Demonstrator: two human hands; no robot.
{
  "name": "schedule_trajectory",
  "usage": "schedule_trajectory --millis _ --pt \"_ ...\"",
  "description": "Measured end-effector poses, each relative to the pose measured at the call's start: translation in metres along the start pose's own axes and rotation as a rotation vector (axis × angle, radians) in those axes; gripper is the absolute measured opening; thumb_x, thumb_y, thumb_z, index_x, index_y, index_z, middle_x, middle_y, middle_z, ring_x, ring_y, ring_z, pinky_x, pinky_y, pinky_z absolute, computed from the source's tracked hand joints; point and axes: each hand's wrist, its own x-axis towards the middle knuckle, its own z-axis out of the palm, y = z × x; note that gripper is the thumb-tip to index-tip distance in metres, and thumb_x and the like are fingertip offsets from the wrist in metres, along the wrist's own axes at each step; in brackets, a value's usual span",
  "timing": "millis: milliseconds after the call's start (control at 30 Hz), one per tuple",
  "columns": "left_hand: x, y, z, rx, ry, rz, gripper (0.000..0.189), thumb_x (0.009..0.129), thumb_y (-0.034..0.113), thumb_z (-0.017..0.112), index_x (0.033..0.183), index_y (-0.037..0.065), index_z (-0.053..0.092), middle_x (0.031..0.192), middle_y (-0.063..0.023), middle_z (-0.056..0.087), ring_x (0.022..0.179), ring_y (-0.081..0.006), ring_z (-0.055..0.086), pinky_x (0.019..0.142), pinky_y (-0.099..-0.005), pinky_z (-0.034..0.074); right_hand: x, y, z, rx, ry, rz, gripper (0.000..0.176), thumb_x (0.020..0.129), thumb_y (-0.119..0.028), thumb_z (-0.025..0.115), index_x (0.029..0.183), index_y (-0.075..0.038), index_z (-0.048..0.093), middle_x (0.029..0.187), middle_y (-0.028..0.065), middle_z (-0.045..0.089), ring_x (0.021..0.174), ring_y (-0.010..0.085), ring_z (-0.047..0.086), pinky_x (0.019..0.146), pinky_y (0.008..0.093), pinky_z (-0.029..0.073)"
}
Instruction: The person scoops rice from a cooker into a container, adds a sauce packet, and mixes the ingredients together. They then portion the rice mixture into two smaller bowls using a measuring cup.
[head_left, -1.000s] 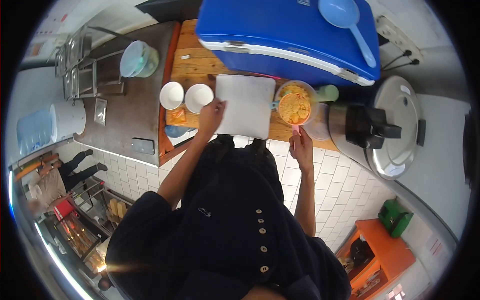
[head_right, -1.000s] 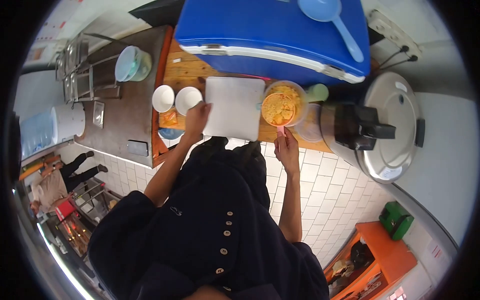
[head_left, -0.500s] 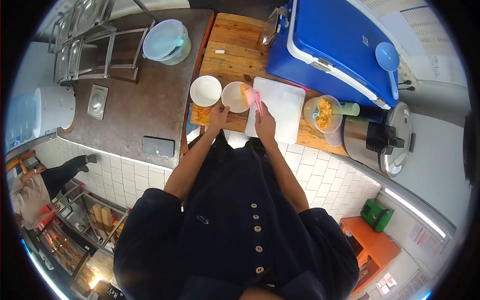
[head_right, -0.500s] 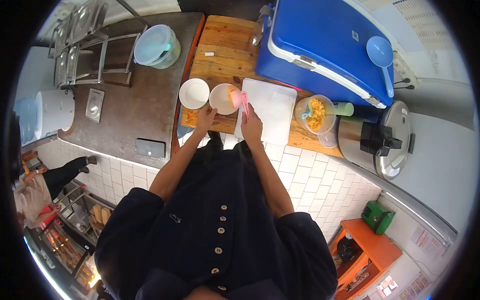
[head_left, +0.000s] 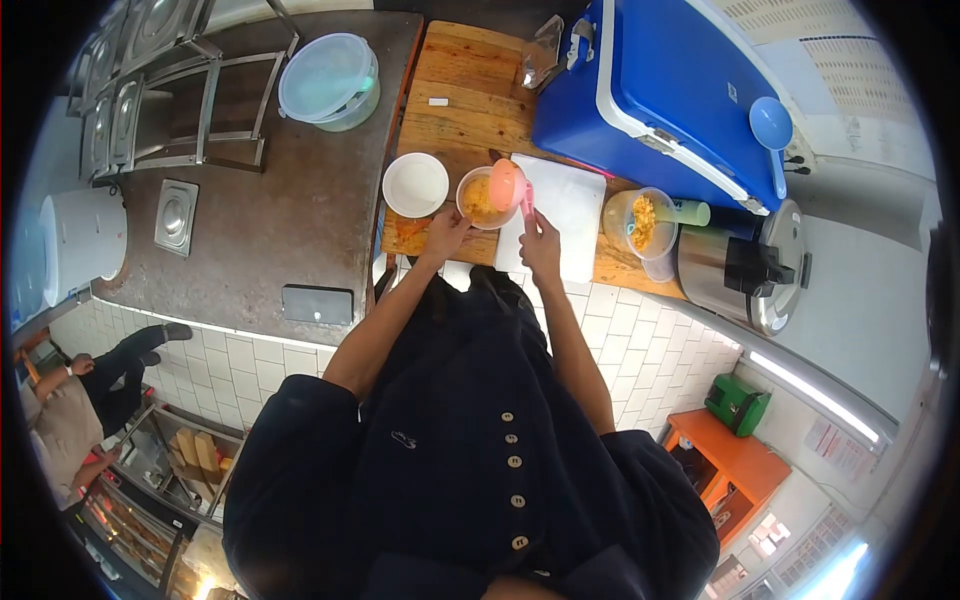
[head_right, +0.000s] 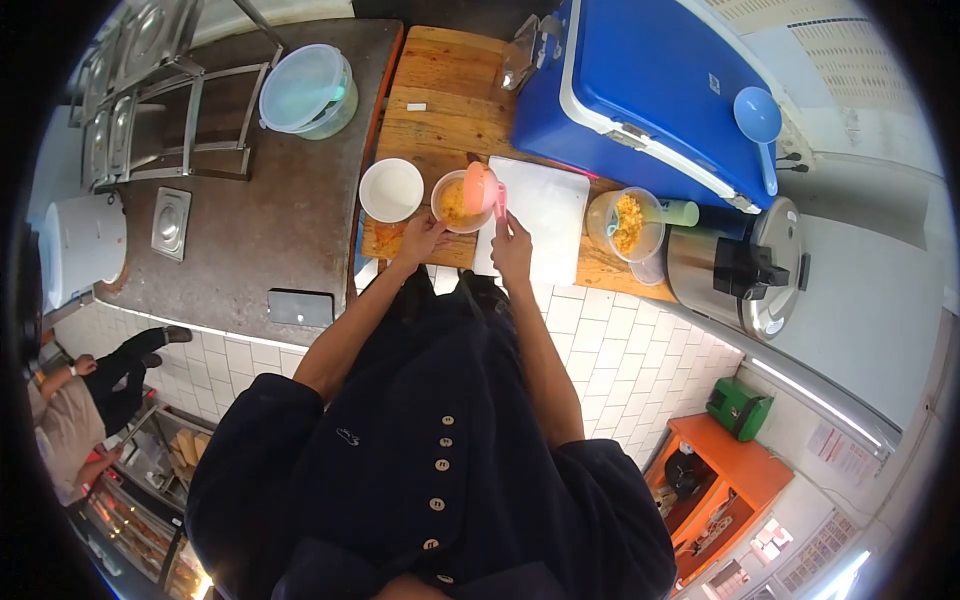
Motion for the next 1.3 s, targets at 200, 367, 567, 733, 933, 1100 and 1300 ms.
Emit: schedule_trajectory --millis 200,367,567,733,933,1100,1300 --pt "0.007 -0.007 -0.005 0.020 -0.005 -0.020 0.017 0.097 0.013 0.055 0.101 -0.003 0.053 0.099 -0.0131 0.065 0.092 -0.0227 0.070 0.072 -0.0305 0.060 0.030 0.028 0.017 -0.149 -0.086 0.042 0.040 0.098 -0.031 0.052 0.126 -0.003 0.060 0.059 0.0029 0.052 0.042 0.0094 0.045 0.037 0.0270 0.036" --pt "0.003 -0.006 -0.005 -0.016 -0.032 -0.030 0.017 0.096 0.013 0.057 0.103 -0.003 0.053 0.102 -0.0135 0.065 0.095 -0.0231 0.070 0.074 -0.0316 0.060 0.025 0.027 0.028 -0.273 -0.064 -0.046 0.038 0.097 -0.029 0.052 0.121 -0.001 0.063 0.070 0.0162 0.065 0.048 0.0208 0.058 0.048 0.0344 0.047" --pt "0.003 -0.014 -0.009 -0.029 0.000 0.013 0.020 0.095 0.017 0.061 0.095 -0.001 0.056 0.093 -0.0111 0.065 0.085 -0.0201 0.070 0.072 -0.0303 0.060 0.015 -0.004 0.009 -0.349 -0.002 -0.118 0.034 0.095 -0.027 0.054 0.114 -0.001 0.065 0.103 0.0285 0.066 0.094 0.0399 0.066 0.080 0.0428 0.053" --pt "-0.015 0.011 -0.015 0.395 -0.159 -0.099 0.036 0.095 0.032 0.061 0.081 -0.001 0.060 0.075 -0.0077 0.065 0.066 -0.0146 0.068 0.061 -0.0268 0.057 0.023 0.027 -0.004 -0.135 -0.032 -0.149 0.037 0.095 -0.028 0.055 0.120 -0.002 0.061 0.081 0.0171 0.066 0.066 0.0299 0.063 0.060 0.0381 0.051" --pt "-0.054 0.074 0.114 0.706 -0.459 0.012 0.033 0.093 0.035 0.063 0.084 0.004 0.061 0.065 -0.0022 0.059 0.056 -0.0108 0.062 0.048 -0.0250 0.047 -0.069 -0.020 -0.173 0.811 0.031 0.192 0.035 0.099 -0.025 0.055 0.129 -0.007 0.052 0.059 -0.0069 0.041 0.044 -0.0007 0.033 0.038 0.0160 0.024" --pt "0.006 0.068 0.311 1.260 -0.252 0.667 0.036 0.088 0.038 0.065 0.091 0.002 0.064 0.098 -0.0154 0.066 0.086 -0.0301 0.068 0.071 -0.0411 0.054 -0.082 0.042 -0.292 0.498 0.478 0.200 0.029 0.099 -0.026 0.054 0.115 -0.002 0.057 0.062 -0.0027 0.050 0.048 0.0012 0.038 0.041 0.0176 0.028" --pt "0.087 0.025 0.391 1.847 -0.262 0.560 0.032 0.083 0.023 0.068 0.103 -0.003 0.068 0.125 -0.0205 0.048 0.096 -0.0349 0.066 0.081 -0.0400 0.056 -0.026 0.113 -0.347 -0.051 0.502 -0.052 0.029 0.092 -0.024 0.059 0.108 0.000 0.062 0.076 0.0186 0.065 0.067 0.0285 0.063 0.063 0.0408 0.049"
